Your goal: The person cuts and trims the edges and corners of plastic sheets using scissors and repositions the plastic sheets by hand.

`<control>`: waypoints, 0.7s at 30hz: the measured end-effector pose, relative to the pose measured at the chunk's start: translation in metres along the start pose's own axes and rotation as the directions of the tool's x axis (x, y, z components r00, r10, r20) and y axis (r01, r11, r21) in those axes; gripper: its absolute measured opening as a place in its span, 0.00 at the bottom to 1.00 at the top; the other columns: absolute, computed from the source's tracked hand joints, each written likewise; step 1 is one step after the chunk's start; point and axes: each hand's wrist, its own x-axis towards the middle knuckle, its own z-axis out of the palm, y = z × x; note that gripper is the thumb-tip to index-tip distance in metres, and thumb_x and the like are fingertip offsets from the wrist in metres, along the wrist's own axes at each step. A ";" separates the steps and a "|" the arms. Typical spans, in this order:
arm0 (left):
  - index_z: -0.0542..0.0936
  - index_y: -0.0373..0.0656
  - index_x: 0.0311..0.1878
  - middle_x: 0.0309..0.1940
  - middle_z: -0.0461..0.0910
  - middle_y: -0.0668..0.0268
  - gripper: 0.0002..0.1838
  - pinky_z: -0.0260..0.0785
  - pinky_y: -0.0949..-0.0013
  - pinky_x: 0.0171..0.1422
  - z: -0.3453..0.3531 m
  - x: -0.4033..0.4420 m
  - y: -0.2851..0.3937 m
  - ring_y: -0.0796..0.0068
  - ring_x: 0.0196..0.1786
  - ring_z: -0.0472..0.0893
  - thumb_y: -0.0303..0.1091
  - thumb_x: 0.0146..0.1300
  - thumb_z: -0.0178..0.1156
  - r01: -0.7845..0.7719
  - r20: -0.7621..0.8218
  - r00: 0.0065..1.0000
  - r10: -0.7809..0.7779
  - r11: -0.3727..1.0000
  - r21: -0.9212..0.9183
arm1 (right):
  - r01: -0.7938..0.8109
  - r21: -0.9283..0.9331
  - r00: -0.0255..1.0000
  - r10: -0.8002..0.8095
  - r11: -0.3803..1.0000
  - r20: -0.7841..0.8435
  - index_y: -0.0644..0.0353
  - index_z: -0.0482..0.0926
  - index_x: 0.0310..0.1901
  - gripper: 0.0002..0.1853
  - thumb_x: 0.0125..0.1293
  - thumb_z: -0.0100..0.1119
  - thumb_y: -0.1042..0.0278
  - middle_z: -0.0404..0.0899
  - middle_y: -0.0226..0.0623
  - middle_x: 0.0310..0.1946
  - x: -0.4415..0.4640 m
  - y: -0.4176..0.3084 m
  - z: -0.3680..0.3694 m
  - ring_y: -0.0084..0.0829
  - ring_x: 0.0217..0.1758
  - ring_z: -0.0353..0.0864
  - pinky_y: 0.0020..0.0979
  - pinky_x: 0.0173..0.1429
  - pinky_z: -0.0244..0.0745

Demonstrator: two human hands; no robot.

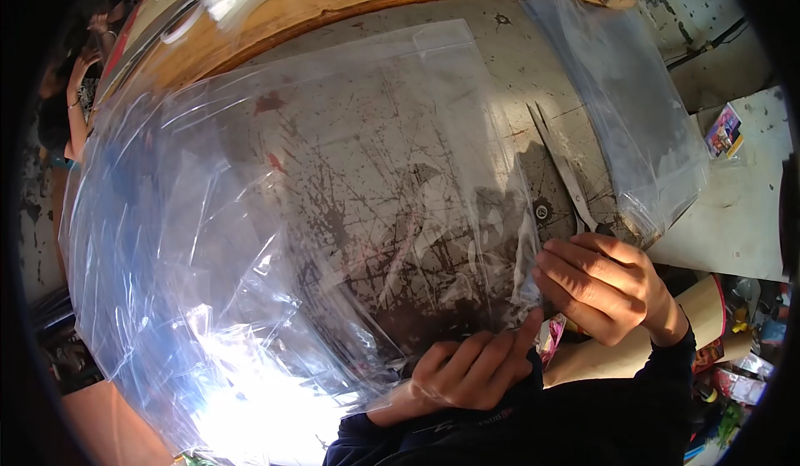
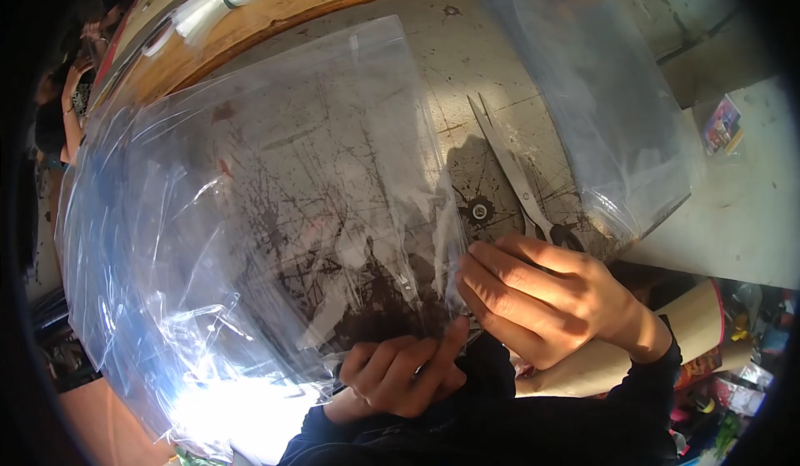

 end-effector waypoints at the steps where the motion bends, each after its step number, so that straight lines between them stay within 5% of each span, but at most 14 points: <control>1: 0.85 0.56 0.41 0.21 0.68 0.82 0.16 0.54 0.82 0.28 0.000 0.000 0.000 0.90 0.22 0.69 0.48 0.63 0.49 0.000 0.001 1.000 0.000 1.000 -0.002 | 0.018 -0.002 1.000 -0.018 1.000 0.016 0.66 0.80 0.30 0.17 0.42 0.50 0.63 0.78 0.40 0.36 0.000 0.000 -0.001 0.33 0.43 0.79 0.29 0.46 0.75; 11: 0.85 0.56 0.40 0.21 0.68 0.82 0.16 0.54 0.83 0.29 0.000 0.001 0.001 0.90 0.22 0.69 0.47 0.62 0.49 0.014 -0.010 1.000 -0.014 1.000 -0.017 | -0.013 -0.089 0.999 0.010 0.996 -0.031 0.66 0.78 0.30 0.12 0.45 0.54 0.68 0.77 0.37 0.33 -0.002 -0.003 0.008 0.31 0.39 0.78 0.30 0.44 0.74; 21: 0.85 0.56 0.42 0.22 0.67 0.83 0.15 0.53 0.82 0.28 -0.002 0.005 0.003 0.91 0.23 0.70 0.44 0.60 0.50 0.023 0.036 0.999 -0.022 1.000 -0.016 | -0.315 0.005 0.943 0.314 0.949 -0.106 0.67 0.74 0.31 0.09 0.44 0.56 0.80 0.72 0.41 0.28 0.006 0.006 0.019 0.34 0.28 0.72 0.33 0.34 0.68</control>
